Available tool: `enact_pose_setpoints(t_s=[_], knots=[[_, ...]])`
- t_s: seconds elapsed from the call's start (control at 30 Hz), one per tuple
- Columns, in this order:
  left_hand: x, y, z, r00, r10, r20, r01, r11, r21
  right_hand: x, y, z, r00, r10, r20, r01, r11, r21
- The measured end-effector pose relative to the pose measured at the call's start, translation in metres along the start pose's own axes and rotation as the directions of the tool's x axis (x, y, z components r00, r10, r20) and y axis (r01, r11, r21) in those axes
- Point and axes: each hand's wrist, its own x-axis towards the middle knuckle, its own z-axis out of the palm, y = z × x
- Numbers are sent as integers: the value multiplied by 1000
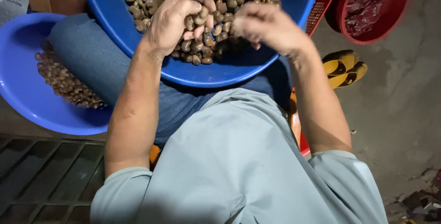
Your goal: Manual sorting of cashew nuts from a large bowl into smaller containers based on quality or type.
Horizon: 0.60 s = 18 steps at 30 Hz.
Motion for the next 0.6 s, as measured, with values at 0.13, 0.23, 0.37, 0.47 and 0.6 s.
enact_pose_setpoints(t_s=[0.13,0.23,0.37,0.47,0.6], knots=[[6,-11,4,999,-31,41,15,933,361,-11,5,-28,986,-93,-138,164,679,716],[9,-16,20,974,-223,46,114,651,751,-12,17,-33,976,-65,-208,211,519,828],[7,-45,32,956,-269,121,-1,407,913,-13,1,-26,963,88,-254,162,566,808],[9,-67,32,949,-261,175,-126,194,973,-14,-7,-23,936,122,-331,184,632,753],[14,-76,31,946,-268,181,-154,118,981,-10,-4,-21,930,144,-340,137,720,680]])
